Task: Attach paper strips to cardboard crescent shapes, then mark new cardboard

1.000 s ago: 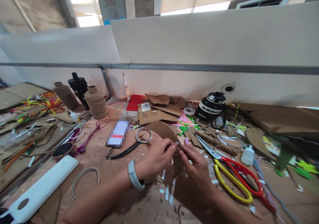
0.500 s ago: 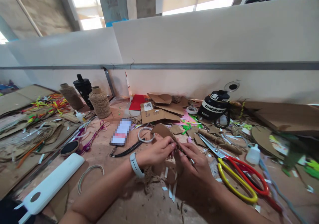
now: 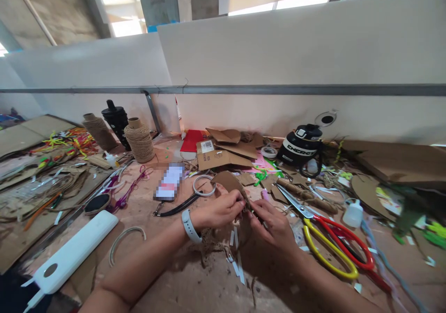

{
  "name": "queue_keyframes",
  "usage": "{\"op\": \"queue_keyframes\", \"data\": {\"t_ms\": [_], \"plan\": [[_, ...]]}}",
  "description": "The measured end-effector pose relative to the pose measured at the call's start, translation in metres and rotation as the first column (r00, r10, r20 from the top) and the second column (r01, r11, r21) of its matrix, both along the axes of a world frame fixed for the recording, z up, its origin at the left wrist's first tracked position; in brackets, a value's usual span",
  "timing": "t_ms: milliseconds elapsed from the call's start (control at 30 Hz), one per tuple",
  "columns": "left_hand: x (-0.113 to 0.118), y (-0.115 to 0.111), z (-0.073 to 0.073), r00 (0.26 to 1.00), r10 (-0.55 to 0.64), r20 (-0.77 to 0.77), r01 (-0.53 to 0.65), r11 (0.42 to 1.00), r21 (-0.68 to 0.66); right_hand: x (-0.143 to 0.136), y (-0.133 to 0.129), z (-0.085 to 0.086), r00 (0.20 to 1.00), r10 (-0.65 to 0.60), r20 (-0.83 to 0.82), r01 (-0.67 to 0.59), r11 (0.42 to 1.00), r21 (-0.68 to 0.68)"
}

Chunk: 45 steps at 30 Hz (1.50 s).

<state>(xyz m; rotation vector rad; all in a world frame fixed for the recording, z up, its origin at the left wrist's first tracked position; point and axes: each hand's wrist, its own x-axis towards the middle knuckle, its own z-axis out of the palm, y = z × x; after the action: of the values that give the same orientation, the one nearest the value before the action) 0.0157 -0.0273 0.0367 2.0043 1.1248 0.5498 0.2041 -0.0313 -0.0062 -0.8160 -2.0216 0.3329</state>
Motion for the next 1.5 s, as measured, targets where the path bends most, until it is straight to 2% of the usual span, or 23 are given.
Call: {"op": "queue_keyframes", "data": {"t_ms": [200,400,567,733,967,1133,1233,1400,1500], "plan": [[0.000,0.000,0.005,1.000,-0.021,-0.008,0.021,0.999,0.036,-0.001,0.001,0.001,1.000,0.006,-0.002,-0.006,1.000,-0.003],[0.004,-0.001,0.004,0.986,0.020,-0.165,-0.001,0.993,0.119,0.000,-0.001,-0.001,1.000,0.012,-0.026,-0.012,1.000,-0.005],[0.005,-0.002,0.003,0.964,-0.005,-0.264,0.025,0.997,0.071,-0.001,-0.001,0.000,1.000,0.000,-0.019,-0.001,1.000,-0.029],[0.005,-0.002,0.007,0.949,-0.005,-0.315,0.035,0.995,0.091,-0.001,-0.001,0.002,1.000,0.015,-0.009,-0.015,1.000,-0.010],[0.004,-0.003,0.000,0.925,0.017,-0.379,0.072,0.973,0.219,-0.002,-0.003,0.001,1.000,0.007,0.007,-0.007,1.000,-0.030],[0.009,-0.006,0.002,0.900,0.055,-0.433,0.067,0.963,0.262,-0.002,-0.005,0.000,0.999,-0.009,0.038,0.012,0.997,-0.074],[0.009,-0.005,0.003,0.905,0.043,-0.423,0.069,0.967,0.245,-0.002,-0.004,-0.001,1.000,-0.010,0.030,0.013,0.996,-0.088],[0.005,-0.005,0.007,0.943,-0.004,-0.333,0.055,0.988,0.141,-0.001,-0.004,-0.001,1.000,-0.001,0.019,0.003,0.994,-0.113],[0.003,-0.005,0.011,0.936,-0.011,-0.351,0.051,0.993,0.105,-0.001,-0.005,0.000,1.000,-0.006,0.019,0.008,0.995,-0.103]]}}
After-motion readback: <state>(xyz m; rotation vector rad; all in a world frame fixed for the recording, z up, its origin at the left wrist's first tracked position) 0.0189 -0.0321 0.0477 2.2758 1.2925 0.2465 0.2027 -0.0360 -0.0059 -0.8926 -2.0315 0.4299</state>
